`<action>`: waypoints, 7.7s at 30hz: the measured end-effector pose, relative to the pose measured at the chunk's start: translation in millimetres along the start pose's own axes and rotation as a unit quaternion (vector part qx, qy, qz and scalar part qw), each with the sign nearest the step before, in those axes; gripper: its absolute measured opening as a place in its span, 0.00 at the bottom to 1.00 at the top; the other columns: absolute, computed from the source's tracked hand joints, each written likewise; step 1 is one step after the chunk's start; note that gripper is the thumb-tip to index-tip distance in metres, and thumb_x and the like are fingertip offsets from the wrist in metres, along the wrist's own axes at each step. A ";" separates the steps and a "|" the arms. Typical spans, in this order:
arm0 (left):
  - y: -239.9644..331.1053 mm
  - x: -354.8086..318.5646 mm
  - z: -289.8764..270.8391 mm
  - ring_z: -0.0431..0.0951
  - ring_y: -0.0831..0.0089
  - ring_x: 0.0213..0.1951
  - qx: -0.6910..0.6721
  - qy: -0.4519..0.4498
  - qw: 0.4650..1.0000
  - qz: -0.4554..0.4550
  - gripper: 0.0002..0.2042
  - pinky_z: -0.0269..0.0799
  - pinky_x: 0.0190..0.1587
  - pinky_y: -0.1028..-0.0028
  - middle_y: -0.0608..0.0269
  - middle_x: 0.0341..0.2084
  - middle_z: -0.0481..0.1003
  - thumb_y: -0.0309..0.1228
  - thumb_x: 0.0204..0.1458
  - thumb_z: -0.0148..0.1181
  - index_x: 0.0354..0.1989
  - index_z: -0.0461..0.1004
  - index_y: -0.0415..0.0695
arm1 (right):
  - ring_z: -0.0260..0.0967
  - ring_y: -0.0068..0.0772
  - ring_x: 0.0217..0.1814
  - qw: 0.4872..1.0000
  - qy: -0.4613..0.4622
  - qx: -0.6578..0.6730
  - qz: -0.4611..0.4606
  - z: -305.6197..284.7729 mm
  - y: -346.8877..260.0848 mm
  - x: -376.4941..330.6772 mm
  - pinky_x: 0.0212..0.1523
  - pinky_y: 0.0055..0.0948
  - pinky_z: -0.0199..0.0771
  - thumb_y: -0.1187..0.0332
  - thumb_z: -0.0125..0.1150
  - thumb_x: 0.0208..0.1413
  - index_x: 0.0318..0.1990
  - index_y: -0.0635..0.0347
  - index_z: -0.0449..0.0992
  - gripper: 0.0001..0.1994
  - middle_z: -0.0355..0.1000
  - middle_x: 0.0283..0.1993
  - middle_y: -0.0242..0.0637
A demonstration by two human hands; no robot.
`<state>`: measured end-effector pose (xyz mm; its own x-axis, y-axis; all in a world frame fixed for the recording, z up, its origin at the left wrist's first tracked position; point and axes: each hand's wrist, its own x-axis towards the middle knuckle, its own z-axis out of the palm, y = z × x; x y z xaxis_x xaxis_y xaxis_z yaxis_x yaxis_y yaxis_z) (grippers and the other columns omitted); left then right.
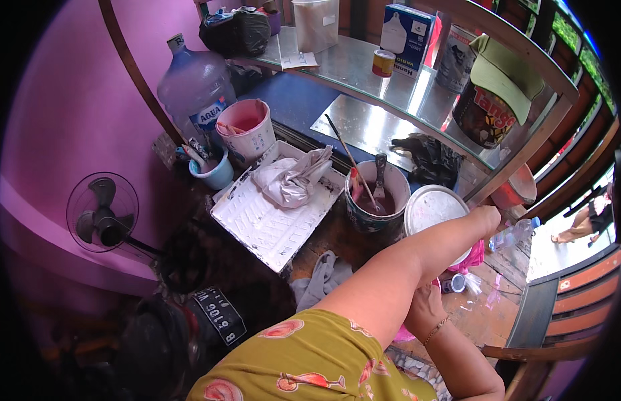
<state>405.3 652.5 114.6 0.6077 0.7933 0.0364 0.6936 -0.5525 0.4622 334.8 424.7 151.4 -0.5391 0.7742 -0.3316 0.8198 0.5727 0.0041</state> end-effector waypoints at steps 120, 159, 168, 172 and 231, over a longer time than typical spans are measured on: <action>-3.6 -1.0 -24.5 0.76 0.56 0.42 0.118 -0.089 0.976 0.163 0.10 0.72 0.45 0.67 0.50 0.35 0.76 0.24 0.36 0.59 0.30 0.80 0.43 | 0.68 0.50 0.36 0.906 0.232 0.253 0.249 -43.9 -34.6 8.2 0.33 0.44 0.70 0.73 0.60 0.41 0.44 0.60 0.64 0.20 0.60 0.41 0.48; 18.8 23.3 -16.0 0.77 0.57 0.42 0.237 -0.091 0.965 -0.066 0.11 0.73 0.44 0.68 0.44 0.34 0.76 0.27 0.37 0.57 0.29 0.79 0.35 | 0.56 0.13 0.28 0.703 0.352 0.568 0.242 75.9 105.7 -179.9 0.29 0.16 0.62 0.72 0.67 0.46 0.38 0.63 0.75 0.11 0.67 0.31 0.25; 35.8 24.8 -20.4 0.78 0.60 0.39 0.315 -0.219 0.921 -0.072 0.12 0.73 0.43 0.69 0.48 0.33 0.77 0.32 0.38 0.56 0.30 0.80 0.40 | 0.64 0.13 0.32 0.572 0.387 0.667 0.279 97.5 140.7 -218.9 0.33 0.15 0.66 0.75 0.64 0.49 0.40 0.65 0.75 0.10 0.72 0.33 0.28; 34.4 35.5 -20.5 0.78 0.66 0.28 0.252 -0.311 0.902 -0.165 0.09 0.73 0.34 0.71 0.55 0.26 0.78 0.34 0.39 0.60 0.23 0.79 0.41 | 0.62 0.12 0.28 0.556 0.398 0.671 0.285 121.5 168.4 -205.6 0.28 0.13 0.62 0.75 0.63 0.49 0.39 0.64 0.76 0.10 0.71 0.30 0.26; 45.9 -0.4 -12.4 0.78 0.56 0.33 0.279 -0.103 0.948 0.116 0.05 0.74 0.36 0.64 0.49 0.26 0.76 0.23 0.40 0.53 0.23 0.77 0.41 | 0.63 0.51 0.48 0.489 0.458 0.608 0.425 114.1 320.5 122.6 0.51 0.41 0.61 0.53 0.52 0.52 0.43 0.70 0.64 0.24 0.65 0.45 0.57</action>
<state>432.1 630.0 146.8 0.7921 0.5985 -0.1200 0.5932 -0.8011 -0.0804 553.5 672.5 4.3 0.6936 0.7079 -0.1334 0.0315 -0.2148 -0.9762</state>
